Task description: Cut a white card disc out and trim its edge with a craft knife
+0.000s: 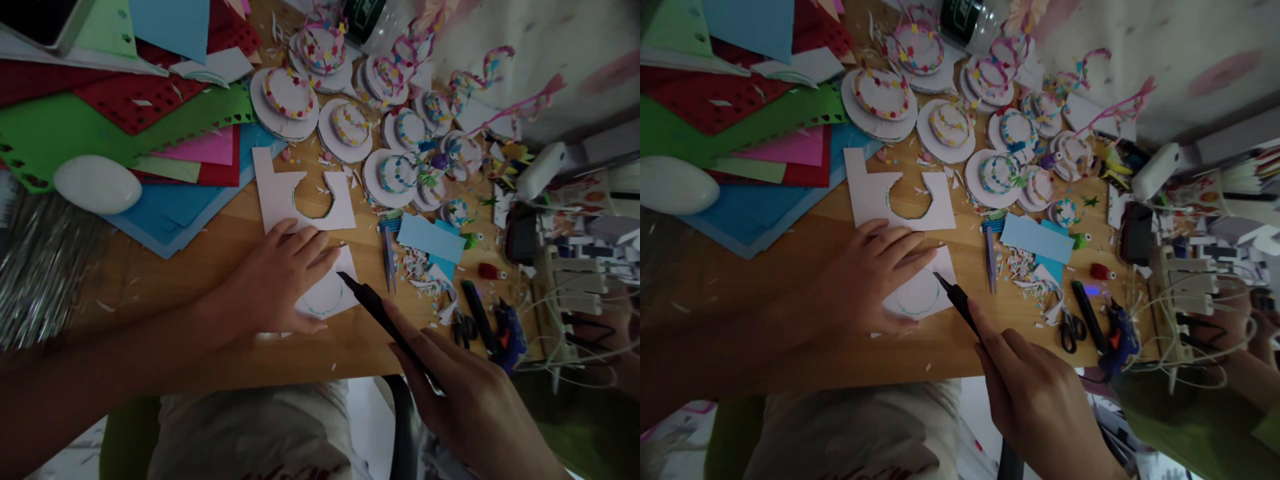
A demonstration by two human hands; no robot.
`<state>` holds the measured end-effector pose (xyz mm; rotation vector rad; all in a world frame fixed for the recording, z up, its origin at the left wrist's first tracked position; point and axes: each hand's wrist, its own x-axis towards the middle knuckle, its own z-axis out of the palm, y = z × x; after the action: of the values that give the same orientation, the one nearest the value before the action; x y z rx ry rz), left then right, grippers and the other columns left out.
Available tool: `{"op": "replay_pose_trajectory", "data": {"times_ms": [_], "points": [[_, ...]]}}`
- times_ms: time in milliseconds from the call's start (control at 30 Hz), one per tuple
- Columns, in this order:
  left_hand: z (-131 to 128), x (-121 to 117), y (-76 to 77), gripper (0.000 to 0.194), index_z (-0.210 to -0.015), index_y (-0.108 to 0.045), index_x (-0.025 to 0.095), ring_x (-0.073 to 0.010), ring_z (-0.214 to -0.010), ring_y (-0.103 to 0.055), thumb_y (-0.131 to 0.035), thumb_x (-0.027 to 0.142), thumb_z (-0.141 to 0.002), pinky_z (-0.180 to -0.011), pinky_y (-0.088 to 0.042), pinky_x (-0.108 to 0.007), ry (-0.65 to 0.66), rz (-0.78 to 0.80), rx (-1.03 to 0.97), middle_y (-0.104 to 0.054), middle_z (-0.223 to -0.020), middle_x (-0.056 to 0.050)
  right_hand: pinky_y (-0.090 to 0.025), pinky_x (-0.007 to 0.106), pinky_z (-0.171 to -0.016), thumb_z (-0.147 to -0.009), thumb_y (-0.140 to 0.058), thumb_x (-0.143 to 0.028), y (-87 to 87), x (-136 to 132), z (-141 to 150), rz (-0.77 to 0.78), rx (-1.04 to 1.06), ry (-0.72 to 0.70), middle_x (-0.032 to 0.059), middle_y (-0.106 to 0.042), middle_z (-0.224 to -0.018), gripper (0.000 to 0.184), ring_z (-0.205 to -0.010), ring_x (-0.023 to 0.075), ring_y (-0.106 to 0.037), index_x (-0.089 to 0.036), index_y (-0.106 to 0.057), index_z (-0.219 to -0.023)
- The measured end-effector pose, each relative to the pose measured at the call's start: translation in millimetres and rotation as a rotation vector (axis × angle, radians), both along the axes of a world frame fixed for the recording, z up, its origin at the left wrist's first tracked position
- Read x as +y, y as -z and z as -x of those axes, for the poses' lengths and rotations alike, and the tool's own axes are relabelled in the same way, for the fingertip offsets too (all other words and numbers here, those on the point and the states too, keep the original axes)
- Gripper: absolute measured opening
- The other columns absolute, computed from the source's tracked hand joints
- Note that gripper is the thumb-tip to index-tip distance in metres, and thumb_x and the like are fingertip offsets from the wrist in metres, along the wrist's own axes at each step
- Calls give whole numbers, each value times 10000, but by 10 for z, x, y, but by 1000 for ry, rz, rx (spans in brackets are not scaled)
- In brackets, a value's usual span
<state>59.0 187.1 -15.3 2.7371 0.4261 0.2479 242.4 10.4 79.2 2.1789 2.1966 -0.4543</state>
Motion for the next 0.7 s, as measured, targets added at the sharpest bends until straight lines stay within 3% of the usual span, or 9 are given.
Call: {"op": "replay_pose_trajectory", "data": {"times_ms": [300,700], "points": [[-14,-2,-8,843,-1415,-471,130,-346,-1283,-425,-618,623,-747,-1154,-148,-544,-16,1,-6,-529,-1376,-173,-451,264,-429,-1026,-383,-239,-28,12,18,-1,-22,5,-15,-604,-670,488,-448,151,-603,-209,-347,-1512],[-20,-3,18,842,-1382,-511,124,-364,-1249,-441,-660,593,-699,-1146,-160,-574,-25,21,-62,-546,-1348,-180,-599,282,-516,-1009,-395,-231,-51,17,14,35,46,46,41,-717,-802,501,-446,172,-639,-223,-360,-1509]]}}
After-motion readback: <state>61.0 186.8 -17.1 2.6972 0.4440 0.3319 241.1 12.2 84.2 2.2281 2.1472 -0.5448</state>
